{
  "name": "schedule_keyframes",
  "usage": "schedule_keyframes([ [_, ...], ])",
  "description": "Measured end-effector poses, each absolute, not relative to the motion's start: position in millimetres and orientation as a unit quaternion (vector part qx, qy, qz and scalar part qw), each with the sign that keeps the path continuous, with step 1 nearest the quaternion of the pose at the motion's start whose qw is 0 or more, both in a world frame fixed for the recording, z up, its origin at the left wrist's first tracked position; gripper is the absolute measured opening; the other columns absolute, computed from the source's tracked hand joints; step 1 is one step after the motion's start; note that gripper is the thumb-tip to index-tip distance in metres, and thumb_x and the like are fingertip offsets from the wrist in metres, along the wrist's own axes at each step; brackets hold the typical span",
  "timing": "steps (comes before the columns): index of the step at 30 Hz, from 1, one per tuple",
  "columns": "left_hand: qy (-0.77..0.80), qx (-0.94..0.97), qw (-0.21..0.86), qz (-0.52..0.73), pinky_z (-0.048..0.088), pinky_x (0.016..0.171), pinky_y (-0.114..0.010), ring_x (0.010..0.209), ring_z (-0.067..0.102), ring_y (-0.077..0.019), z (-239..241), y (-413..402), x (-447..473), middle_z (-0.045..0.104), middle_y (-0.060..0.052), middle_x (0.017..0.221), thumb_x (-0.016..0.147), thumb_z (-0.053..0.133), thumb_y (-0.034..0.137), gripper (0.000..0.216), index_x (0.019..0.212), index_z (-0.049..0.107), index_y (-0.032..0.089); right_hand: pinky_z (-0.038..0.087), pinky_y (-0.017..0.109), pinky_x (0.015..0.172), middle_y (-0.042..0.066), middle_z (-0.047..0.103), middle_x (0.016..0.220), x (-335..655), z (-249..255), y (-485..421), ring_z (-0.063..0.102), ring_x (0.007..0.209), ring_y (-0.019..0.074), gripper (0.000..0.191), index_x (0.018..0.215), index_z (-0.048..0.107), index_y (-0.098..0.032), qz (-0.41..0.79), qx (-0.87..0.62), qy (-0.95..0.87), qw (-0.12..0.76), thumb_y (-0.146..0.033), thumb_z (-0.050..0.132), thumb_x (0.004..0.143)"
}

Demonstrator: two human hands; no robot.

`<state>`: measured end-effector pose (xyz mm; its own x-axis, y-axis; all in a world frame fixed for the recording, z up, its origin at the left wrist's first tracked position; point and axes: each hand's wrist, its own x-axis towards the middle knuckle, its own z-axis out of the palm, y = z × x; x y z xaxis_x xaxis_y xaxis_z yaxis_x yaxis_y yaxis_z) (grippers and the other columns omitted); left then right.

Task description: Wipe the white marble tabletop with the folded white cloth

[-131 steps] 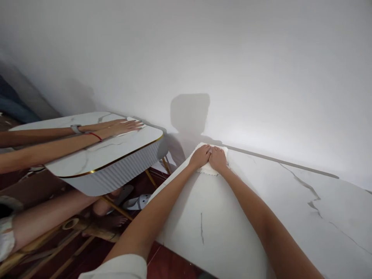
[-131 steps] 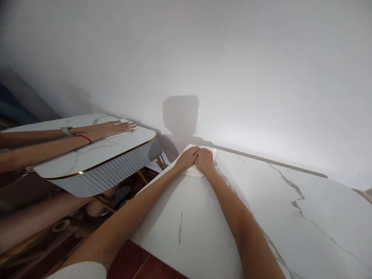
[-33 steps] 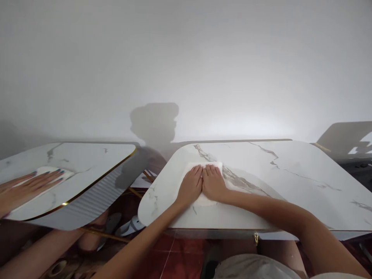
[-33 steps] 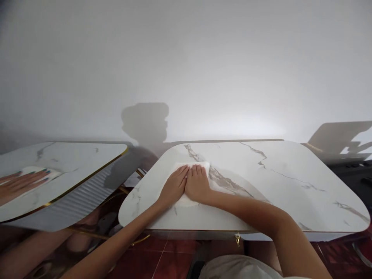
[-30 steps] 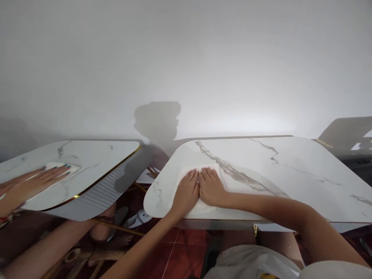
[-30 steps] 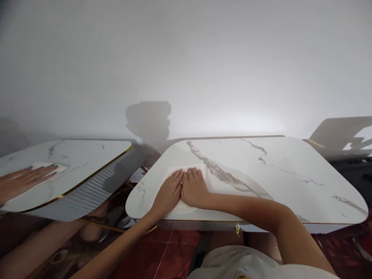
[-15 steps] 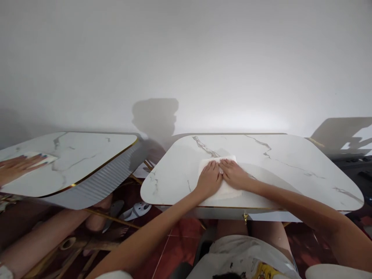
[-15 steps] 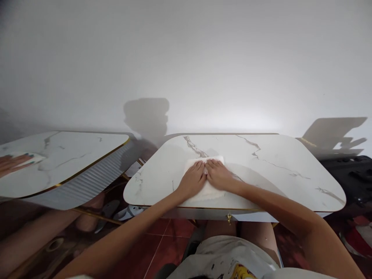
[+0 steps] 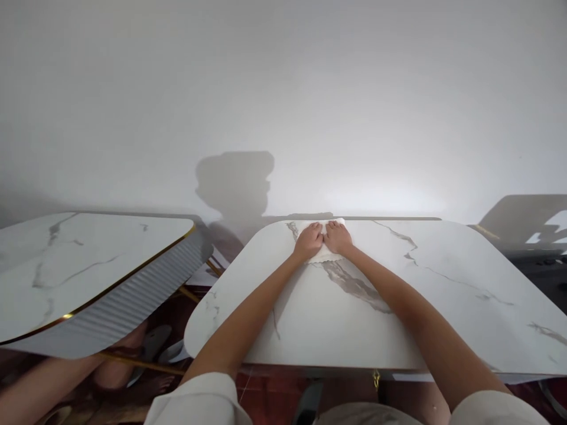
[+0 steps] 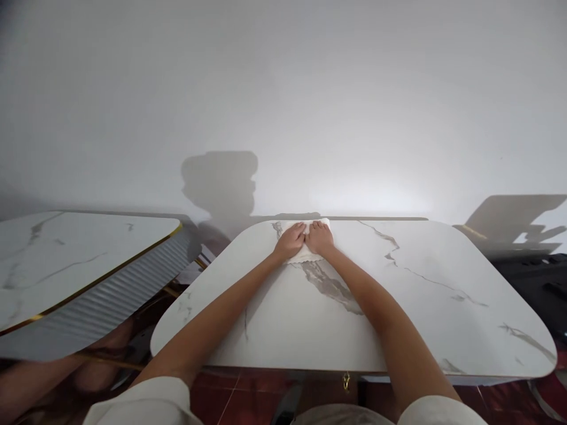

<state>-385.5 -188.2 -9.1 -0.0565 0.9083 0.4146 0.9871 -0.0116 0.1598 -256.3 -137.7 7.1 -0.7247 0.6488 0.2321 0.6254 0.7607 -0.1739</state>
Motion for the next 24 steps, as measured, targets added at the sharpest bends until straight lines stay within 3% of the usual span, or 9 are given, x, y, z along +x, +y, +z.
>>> schedule_keyframes([
  [7,-0.702,-0.682,0.097,-0.184,0.036,0.109,-0.039,0.125,0.05,-0.024,-6.5,-132.4,-397.3,0.058,-0.015,0.13,0.089,0.035,0.014,0.037,0.118,0.057,0.01,0.027,0.035,0.107,0.016,0.048,0.141,-270.6,4.9,-85.3,0.038,0.132,0.024,0.042,0.128,0.053,-0.005,0.033,-0.357,-0.918,0.168,-0.02,0.034,0.095],
  [13,-0.673,-0.712,0.089,-0.181,0.036,0.108,-0.037,0.123,0.051,-0.023,-2.9,-104.4,-368.7,0.059,-0.015,0.127,0.089,0.036,0.014,0.035,0.117,0.058,0.01,0.026,0.037,0.107,0.017,0.048,0.141,-241.9,3.3,-69.4,0.038,0.132,0.0266,0.043,0.129,0.052,-0.005,0.018,-0.409,-0.897,0.167,-0.018,0.03,0.095],
  [19,-0.633,-0.747,0.092,-0.181,0.032,0.111,-0.039,0.129,0.045,-0.0242,-7.7,-122.8,-343.0,0.054,-0.015,0.134,0.091,0.035,0.017,0.039,0.125,0.052,0.009,0.022,0.041,0.109,0.017,0.041,0.147,-211.6,-0.9,-97.8,0.03,0.137,0.027,0.049,0.139,0.042,-0.001,0.004,-0.438,-0.884,0.163,-0.019,0.028,0.095],
  [24,-0.614,-0.764,0.091,-0.174,0.03,0.114,-0.041,0.133,0.041,-0.0255,-14.7,-164.9,-330.8,0.049,-0.017,0.139,0.092,0.033,0.021,0.045,0.132,0.047,0.007,0.023,0.044,0.11,0.019,0.04,0.147,-194.1,-3.4,-145.6,0.031,0.137,0.0293,0.051,0.139,0.042,-0.001,0.004,-0.444,-0.88,0.168,-0.02,0.03,0.094],
])
